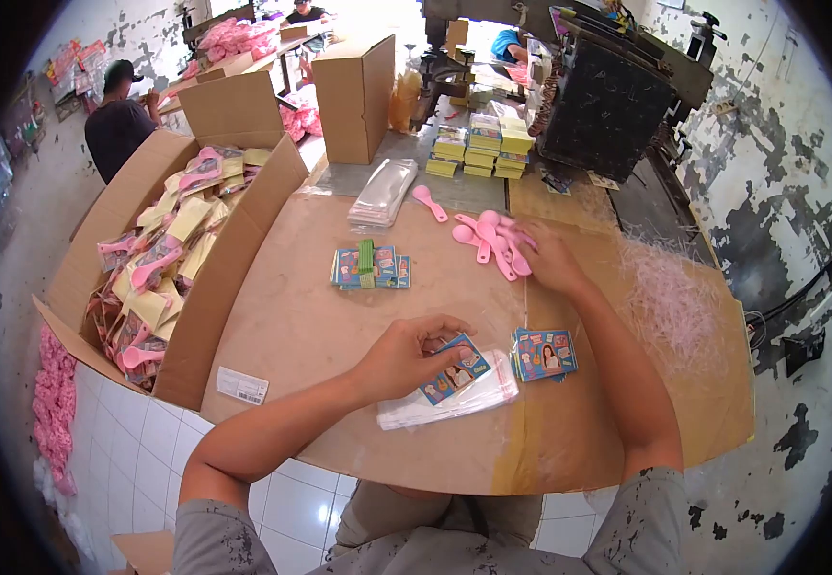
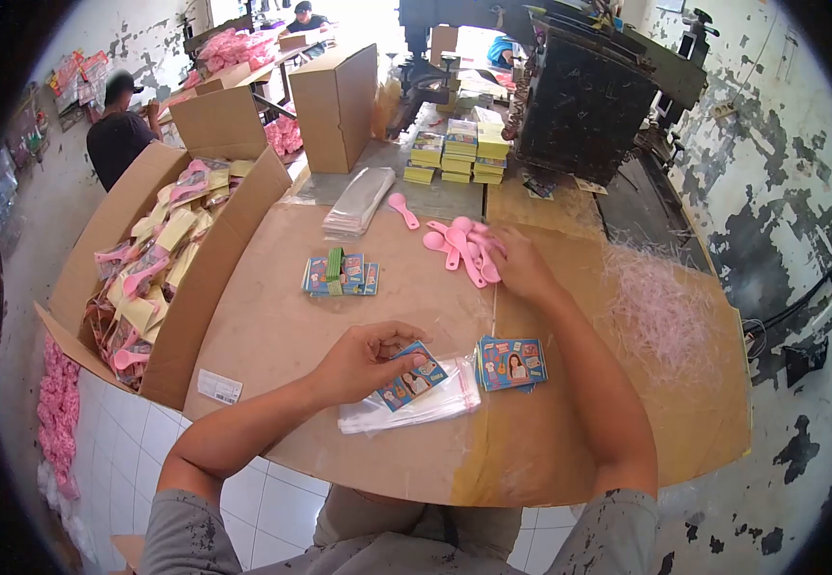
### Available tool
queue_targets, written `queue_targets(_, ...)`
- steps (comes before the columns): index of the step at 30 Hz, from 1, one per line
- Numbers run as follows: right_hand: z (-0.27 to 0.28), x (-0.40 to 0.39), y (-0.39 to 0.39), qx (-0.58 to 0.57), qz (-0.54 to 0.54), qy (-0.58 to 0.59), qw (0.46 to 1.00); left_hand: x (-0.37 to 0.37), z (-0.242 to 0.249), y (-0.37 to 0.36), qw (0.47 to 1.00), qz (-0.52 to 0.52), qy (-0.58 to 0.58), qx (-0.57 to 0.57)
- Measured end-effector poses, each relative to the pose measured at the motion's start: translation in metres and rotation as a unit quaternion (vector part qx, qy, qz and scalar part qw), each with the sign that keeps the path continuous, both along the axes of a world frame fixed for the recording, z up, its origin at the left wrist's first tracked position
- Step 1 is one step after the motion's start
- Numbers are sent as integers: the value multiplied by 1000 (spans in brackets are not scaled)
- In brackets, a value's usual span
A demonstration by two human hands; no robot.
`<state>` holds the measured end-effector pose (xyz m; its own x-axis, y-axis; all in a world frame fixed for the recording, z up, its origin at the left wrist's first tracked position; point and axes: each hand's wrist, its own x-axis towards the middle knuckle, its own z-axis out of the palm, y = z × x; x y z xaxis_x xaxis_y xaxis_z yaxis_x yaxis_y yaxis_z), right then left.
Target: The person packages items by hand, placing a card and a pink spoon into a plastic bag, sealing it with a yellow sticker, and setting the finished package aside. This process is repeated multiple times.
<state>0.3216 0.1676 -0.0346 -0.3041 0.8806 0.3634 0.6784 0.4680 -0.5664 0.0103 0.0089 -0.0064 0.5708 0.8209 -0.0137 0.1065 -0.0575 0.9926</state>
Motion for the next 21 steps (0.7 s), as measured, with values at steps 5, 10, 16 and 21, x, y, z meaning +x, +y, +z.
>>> queue_targets(5,29,-20,-53,-41,-34,-89,995,-1,-14,3,999,8,-37,28)
queue_targets(10,27,-15,-65,69,-18,-109,992,5,-14,1,998,5,-66,12)
queue_targets(16,57,-21,-104,-181,-18,213,960,1,6,-2,993,8,-111,-38)
queue_targets(21,82,-46,-158,-286,78,290,910,7,-1,-5,991,2,-123,-51)
